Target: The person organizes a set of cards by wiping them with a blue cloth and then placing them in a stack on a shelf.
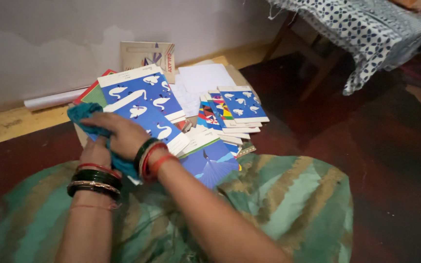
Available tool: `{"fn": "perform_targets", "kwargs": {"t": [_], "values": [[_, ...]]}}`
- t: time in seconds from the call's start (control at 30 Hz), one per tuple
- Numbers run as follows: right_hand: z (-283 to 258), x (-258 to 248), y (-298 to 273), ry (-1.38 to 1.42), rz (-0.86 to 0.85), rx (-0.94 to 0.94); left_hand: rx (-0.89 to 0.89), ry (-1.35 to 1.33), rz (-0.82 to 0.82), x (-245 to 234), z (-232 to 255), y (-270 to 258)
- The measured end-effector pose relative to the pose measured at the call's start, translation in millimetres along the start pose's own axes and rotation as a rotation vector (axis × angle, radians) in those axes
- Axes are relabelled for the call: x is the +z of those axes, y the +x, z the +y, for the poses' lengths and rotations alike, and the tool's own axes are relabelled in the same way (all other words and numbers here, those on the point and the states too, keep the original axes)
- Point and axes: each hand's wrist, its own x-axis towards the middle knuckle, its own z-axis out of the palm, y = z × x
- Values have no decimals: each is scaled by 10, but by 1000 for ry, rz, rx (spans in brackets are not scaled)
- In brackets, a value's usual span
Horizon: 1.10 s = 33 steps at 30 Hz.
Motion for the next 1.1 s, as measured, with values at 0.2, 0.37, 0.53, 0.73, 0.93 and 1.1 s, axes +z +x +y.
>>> {"fn": "perform_targets", "kwargs": {"t": [0.2,0.37,0.53,0.73,0.93,1.1], "values": [[217,-282,194,-681,104,246,-238,-565,98,52,511,-358],[-114,-380,-243,-698,250,397,-116,-448,130,110,390,-254],[-628,-199,-453,-366,230,135,33,-437,229,111,296,-43],[-1071,148,48,-187,199,-97,195,-962,530,-600,249,34],[-1199,921,362,-109,-13,-143,239,-1042,875,-1492,-542,234],[-903,1751,574,-168,-162,-198,199,-1168,752,-1995,-1252,149]]}}
